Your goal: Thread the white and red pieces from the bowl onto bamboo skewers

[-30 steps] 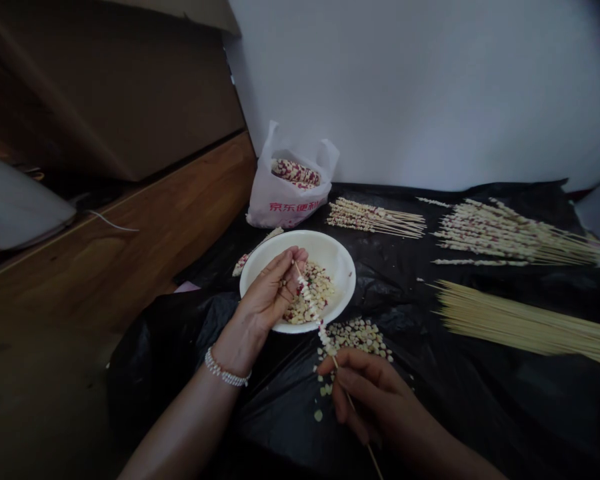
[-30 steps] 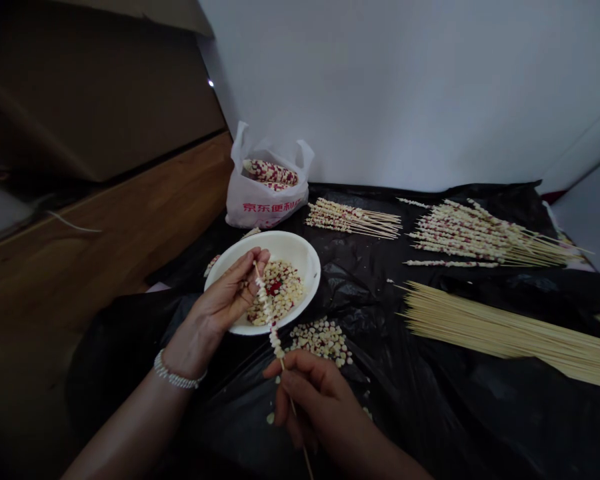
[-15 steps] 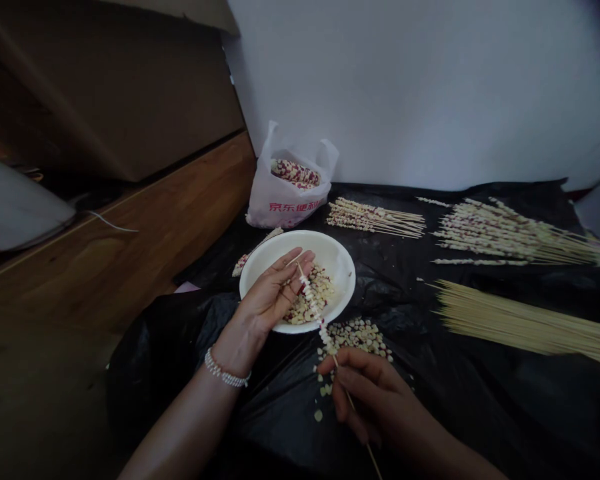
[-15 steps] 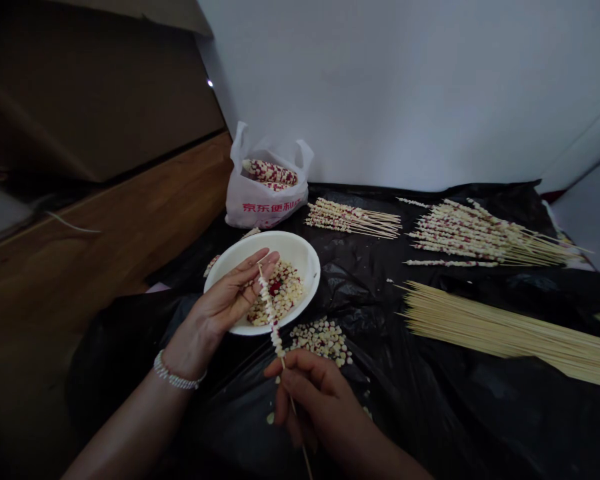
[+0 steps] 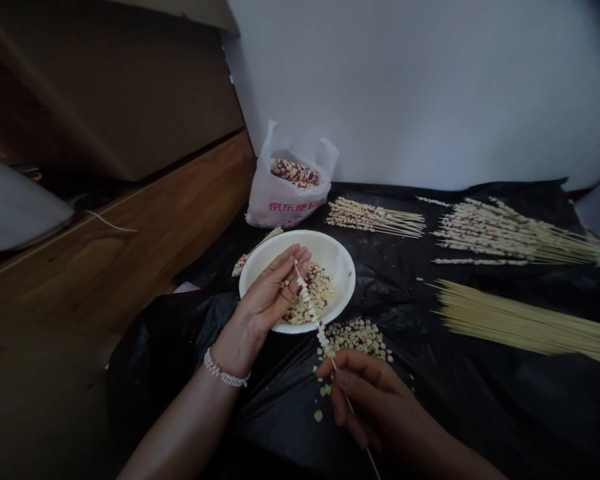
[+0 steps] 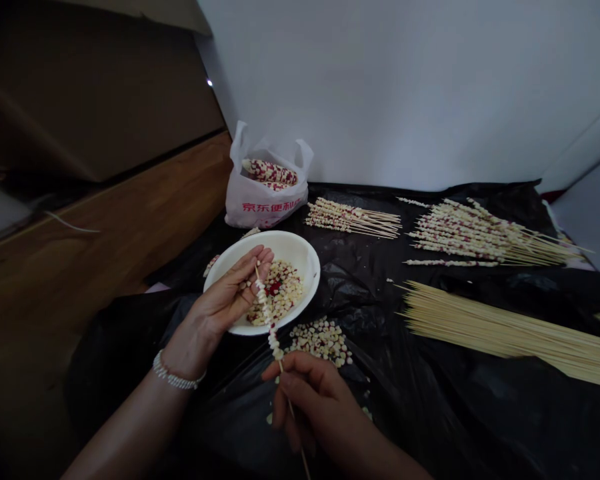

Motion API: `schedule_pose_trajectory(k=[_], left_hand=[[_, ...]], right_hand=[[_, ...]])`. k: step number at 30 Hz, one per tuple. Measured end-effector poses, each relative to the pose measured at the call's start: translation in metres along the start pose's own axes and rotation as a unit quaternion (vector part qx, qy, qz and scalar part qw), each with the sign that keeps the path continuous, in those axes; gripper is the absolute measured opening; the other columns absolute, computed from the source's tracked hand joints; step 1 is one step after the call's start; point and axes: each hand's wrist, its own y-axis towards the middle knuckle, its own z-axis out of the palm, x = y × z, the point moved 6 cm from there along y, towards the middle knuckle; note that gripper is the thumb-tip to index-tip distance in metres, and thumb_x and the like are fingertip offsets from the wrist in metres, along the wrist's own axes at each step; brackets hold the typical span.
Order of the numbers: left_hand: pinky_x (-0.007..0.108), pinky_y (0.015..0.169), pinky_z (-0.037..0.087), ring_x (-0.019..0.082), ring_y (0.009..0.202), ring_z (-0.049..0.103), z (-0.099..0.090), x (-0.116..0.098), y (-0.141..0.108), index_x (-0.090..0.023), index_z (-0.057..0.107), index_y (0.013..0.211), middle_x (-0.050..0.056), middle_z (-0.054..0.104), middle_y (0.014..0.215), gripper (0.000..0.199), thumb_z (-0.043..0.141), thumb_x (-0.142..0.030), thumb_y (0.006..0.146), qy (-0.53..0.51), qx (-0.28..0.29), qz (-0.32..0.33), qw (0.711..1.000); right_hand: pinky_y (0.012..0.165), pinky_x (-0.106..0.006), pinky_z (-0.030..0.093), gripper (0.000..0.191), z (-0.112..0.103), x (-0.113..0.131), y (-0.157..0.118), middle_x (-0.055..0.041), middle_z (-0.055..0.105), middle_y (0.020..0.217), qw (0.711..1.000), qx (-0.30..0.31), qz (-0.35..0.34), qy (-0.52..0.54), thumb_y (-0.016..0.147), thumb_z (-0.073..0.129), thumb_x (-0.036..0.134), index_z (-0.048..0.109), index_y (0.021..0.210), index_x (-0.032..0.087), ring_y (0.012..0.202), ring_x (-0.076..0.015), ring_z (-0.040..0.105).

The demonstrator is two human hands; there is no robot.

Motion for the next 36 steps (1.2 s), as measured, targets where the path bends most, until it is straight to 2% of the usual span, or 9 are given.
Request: schedule_pose_trajectory(k=[3, 8, 16, 21, 26, 36], left_hand=[[0.018, 0.084, 0.059, 0.016, 0.103, 0.071, 0.0008, -0.0001, 0.0, -0.017, 0.068, 0.121, 0.011, 0.068, 0.129, 0.039, 0.059, -0.001, 0.087, 0.018, 0.016, 0.007, 1.0], [0.017, 0.084, 0.058, 0.017, 0.107, 0.07, 0.0032, -0.0004, -0.0024, -0.014, 0.07, 0.114, 0.012, 0.065, 0.134, 0.033, 0.058, 0.001, 0.087, 0.029, 0.015, 0.001, 0.999], [0.013, 0.071, 0.059, 0.016, 0.104, 0.071, 0.0059, -0.002, -0.0055, -0.016, 0.071, 0.112, 0.01, 0.067, 0.13, 0.033, 0.056, 0.001, 0.088, 0.04, 0.002, 0.001, 0.999], [0.016, 0.075, 0.06, 0.016, 0.1, 0.072, 0.0061, -0.0025, -0.0071, -0.014, 0.072, 0.11, 0.01, 0.07, 0.124, 0.033, 0.057, 0.003, 0.086, 0.029, -0.006, 0.001, 1.0], [0.015, 0.07, 0.06, 0.017, 0.099, 0.073, 0.0068, -0.0026, -0.0083, -0.014, 0.07, 0.114, 0.011, 0.071, 0.122, 0.038, 0.057, 0.005, 0.084, 0.02, -0.012, -0.007, 1.0], [0.015, 0.068, 0.06, 0.016, 0.095, 0.074, 0.0076, -0.0031, -0.0093, -0.013, 0.071, 0.107, 0.009, 0.073, 0.117, 0.033, 0.055, 0.006, 0.085, 0.012, -0.023, -0.01, 1.0]], right_hand=[[0.032, -0.014, 0.023, 0.02, 0.0, -0.001, -0.0006, 0.0049, 0.064, 0.059, 1.0, 0.002, 0.0, 0.008, 0.095, 0.061, 0.036, 0.069, 0.099, 0.018, 0.033, -0.0019, 0.043], [0.031, -0.012, 0.024, 0.021, 0.0001, -0.0006, 0.0013, 0.0045, 0.065, 0.06, 1.0, 0.006, 0.002, 0.017, 0.094, 0.063, 0.037, 0.069, 0.099, 0.018, 0.033, -0.0018, 0.044], [0.032, -0.012, 0.025, 0.019, -0.0006, -0.0002, 0.0, 0.0041, 0.065, 0.06, 1.0, 0.008, -0.001, 0.022, 0.095, 0.062, 0.035, 0.069, 0.099, 0.018, 0.034, -0.0017, 0.045], [0.031, -0.012, 0.026, 0.018, 0.0005, 0.0001, 0.0002, 0.0044, 0.065, 0.06, 1.0, 0.008, -0.002, 0.027, 0.095, 0.062, 0.034, 0.07, 0.099, 0.018, 0.033, -0.0013, 0.044], [0.031, -0.011, 0.026, 0.018, 0.0006, -0.0001, 0.0013, 0.0047, 0.065, 0.06, 0.999, 0.011, -0.01, 0.029, 0.096, 0.062, 0.034, 0.069, 0.099, 0.018, 0.033, -0.001, 0.043], [0.031, -0.01, 0.028, 0.018, 0.0003, -0.002, 0.0012, 0.004, 0.066, 0.061, 1.0, 0.008, -0.002, 0.026, 0.095, 0.062, 0.034, 0.069, 0.099, 0.018, 0.033, -0.0012, 0.045]])
